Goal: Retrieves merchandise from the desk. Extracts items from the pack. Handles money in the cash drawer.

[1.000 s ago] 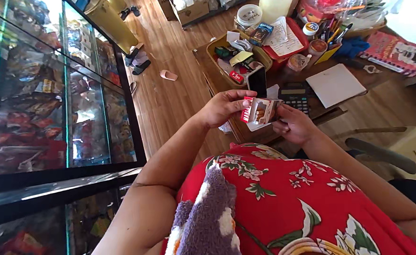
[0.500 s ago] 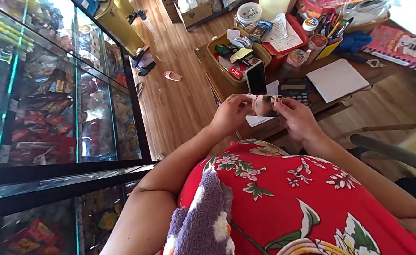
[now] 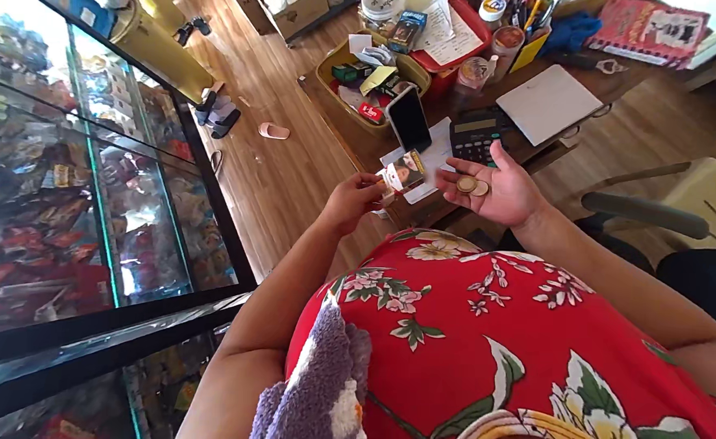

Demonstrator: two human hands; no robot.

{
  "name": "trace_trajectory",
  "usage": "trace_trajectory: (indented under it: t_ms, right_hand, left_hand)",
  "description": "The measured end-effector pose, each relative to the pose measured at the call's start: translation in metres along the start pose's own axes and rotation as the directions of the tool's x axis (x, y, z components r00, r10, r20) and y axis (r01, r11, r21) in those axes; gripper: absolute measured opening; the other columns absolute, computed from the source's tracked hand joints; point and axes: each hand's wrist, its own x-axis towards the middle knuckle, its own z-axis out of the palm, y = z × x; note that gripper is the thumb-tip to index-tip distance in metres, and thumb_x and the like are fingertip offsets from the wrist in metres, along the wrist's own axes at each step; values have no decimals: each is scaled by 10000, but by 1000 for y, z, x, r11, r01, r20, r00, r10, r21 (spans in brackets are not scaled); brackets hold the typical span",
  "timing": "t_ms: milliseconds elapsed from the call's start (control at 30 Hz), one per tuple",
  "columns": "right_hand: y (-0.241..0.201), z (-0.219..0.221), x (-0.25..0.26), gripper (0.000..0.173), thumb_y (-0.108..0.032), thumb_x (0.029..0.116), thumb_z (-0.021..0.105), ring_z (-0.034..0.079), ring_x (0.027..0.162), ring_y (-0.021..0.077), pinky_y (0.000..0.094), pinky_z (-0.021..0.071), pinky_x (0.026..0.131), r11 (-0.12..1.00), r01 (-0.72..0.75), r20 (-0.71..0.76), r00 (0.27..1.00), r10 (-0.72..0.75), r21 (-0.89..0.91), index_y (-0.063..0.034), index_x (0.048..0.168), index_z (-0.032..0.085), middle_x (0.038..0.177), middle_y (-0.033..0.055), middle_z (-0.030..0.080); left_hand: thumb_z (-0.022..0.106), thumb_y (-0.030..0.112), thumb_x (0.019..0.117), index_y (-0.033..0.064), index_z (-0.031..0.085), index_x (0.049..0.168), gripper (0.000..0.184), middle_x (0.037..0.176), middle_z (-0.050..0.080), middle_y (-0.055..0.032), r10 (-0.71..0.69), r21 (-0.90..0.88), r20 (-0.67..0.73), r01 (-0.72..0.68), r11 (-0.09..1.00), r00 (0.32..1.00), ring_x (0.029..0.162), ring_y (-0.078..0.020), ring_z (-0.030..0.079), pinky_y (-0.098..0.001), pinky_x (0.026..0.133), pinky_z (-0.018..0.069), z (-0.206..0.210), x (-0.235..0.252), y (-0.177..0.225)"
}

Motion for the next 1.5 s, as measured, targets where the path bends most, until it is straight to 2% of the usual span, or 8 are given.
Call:
trace_trajectory:
  t_ms: [333, 600, 833, 967, 1067, 1167, 1367, 1500]
  right_hand:
    - [6, -30, 5, 847, -745, 1011, 137, 655, 1216, 198, 361, 566, 967, 986, 28, 53, 998, -19, -163, -134, 1552, 364, 1442, 74, 589]
    - [16, -9, 12, 224, -113, 1065, 529, 668, 814, 84, 254, 592, 738, 931, -118, -144, 987, 72, -346, -89, 1287, 544, 1011, 10, 659]
    - [15, -16, 17, 184, -110, 1061, 535, 681, 795, 99, 261, 605, 723, 953, -120, -147, 986, 81, -278, -83, 1238, 577, 995, 28, 677]
    - [16, -14, 18, 197, -115, 1066, 522, 696, 840, 120, 270, 610, 741, 971, -112, -156, 985, 80, -210, -83, 1257, 559, 1045, 47, 677]
    - [16, -5, 16, 220, -123, 1068, 530, 676, 870, 117, 278, 594, 776, 977, -72, -186, 982, 34, -202, -87, 1284, 544, 1057, 40, 657]
    - [19, 2, 16, 182, -120, 1060, 541, 678, 841, 103, 268, 595, 765, 969, -57, -172, 985, 15, -241, -97, 1240, 562, 1013, 23, 669]
    - [22, 1, 16, 203, -131, 1071, 524, 687, 848, 125, 281, 604, 761, 980, -65, -182, 983, 30, -188, -89, 1268, 549, 1038, 43, 670]
    - [24, -4, 15, 207, -142, 1070, 534, 685, 832, 129, 280, 604, 741, 986, -75, -212, 976, 42, -150, -93, 1272, 539, 1032, 47, 664]
  left_hand:
    - [670, 75, 979, -25, 625, 1197, 244, 1008, 691, -107, 121, 286, 13, -120, 951, 993, 830, -143, 672, -332, 775, 580, 24, 5, 1]
    - [669, 141, 997, 56, 729, 1123, 163, 1009, 733, -50, 239, 642, 159, -285, 712, 958, 846, -86, 677, -305, 811, 559, 43, -5, 37]
    - [695, 37, 954, 29, 709, 1103, 150, 1023, 716, -69, 160, 572, 98, -187, 799, 982, 835, -115, 688, -301, 767, 588, 22, 5, 56]
    - [674, -22, 931, 24, 489, 1442, 546, 1353, 580, -150, 234, 252, 29, -233, 939, 972, 1040, -176, 661, -347, 861, 576, 21, 8, 46]
    - [574, 215, 1046, 120, 173, 1638, 722, 1595, 360, -185, 217, 55, -15, -216, 975, 976, 1346, -270, 516, -459, 1063, 483, 33, 9, 30]
    - [447, 372, 1094, 136, 161, 1650, 668, 1541, 459, -200, 174, 82, 57, -178, 981, 983, 1345, -272, 540, -459, 1094, 471, 49, 14, 16]
    - [216, 323, 1139, 21, 492, 1448, 512, 1441, 553, -97, 282, -143, -99, -294, 945, 954, 1255, -151, 566, -352, 1045, 468, 41, 24, 24]
    - [353, 169, 1114, 39, 600, 1151, 282, 697, 558, 57, 336, -100, -163, -354, 930, 928, 591, -53, 575, -259, 623, 560, 28, 7, 44]
